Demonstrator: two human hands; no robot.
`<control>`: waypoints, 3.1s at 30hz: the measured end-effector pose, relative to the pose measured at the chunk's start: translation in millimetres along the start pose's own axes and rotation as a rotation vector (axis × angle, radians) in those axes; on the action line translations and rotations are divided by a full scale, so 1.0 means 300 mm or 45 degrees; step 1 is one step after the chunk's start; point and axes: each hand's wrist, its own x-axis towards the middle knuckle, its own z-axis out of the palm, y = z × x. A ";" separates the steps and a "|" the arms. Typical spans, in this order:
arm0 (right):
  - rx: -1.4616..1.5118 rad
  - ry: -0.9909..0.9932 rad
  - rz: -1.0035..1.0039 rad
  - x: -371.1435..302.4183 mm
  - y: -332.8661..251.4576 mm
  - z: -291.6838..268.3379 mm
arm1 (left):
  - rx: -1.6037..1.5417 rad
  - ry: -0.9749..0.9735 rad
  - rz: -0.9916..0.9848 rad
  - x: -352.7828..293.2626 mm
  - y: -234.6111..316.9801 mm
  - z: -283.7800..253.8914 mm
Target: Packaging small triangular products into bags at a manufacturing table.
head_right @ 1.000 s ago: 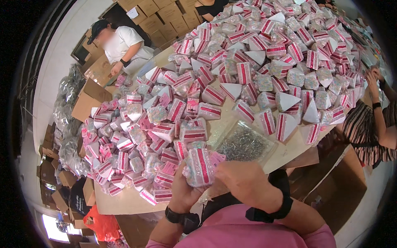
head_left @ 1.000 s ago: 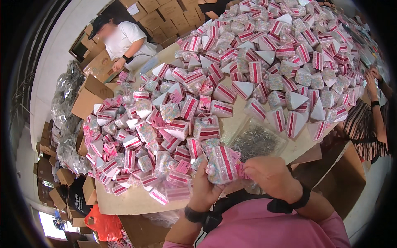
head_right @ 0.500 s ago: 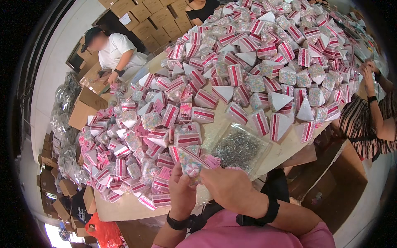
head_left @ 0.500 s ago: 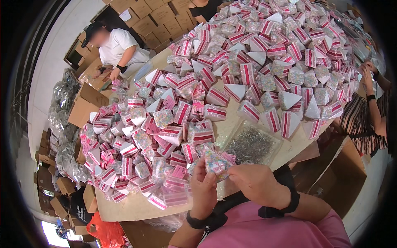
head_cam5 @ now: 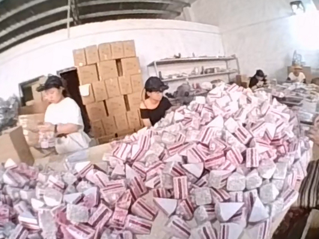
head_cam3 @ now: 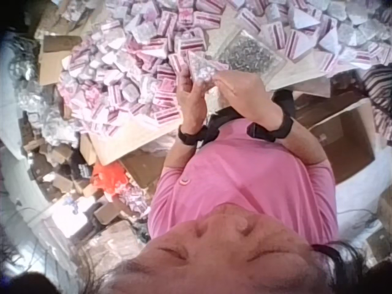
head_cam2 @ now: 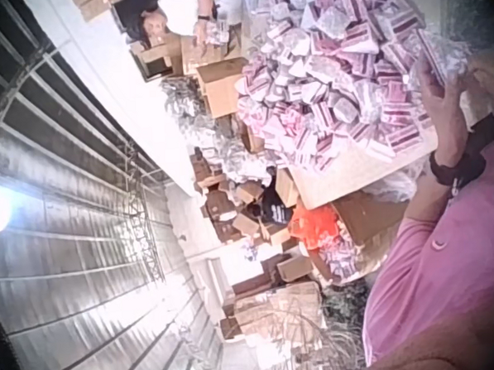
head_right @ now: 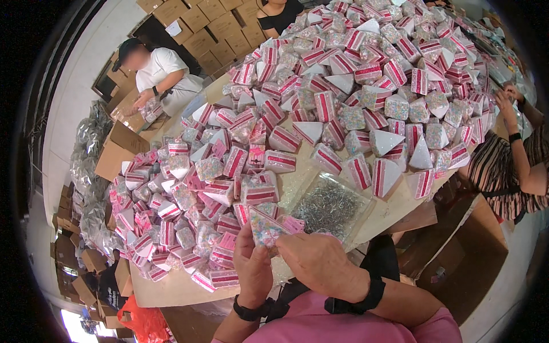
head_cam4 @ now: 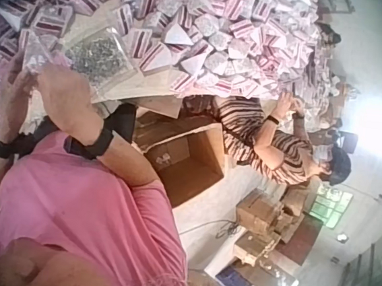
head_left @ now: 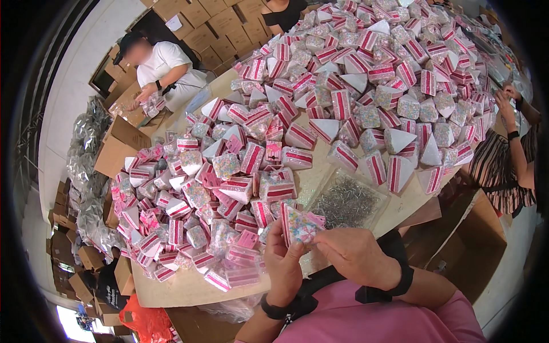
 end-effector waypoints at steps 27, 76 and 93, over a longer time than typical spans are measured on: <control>-0.002 -0.041 0.124 0.000 0.014 0.001 | 0.500 0.080 0.312 -0.009 -0.016 -0.009; 0.330 0.033 0.396 0.004 0.038 0.037 | 0.870 0.070 0.518 -0.007 -0.031 -0.050; 0.821 -0.243 0.973 0.032 0.035 0.014 | 1.385 -0.005 0.695 -0.008 -0.008 -0.068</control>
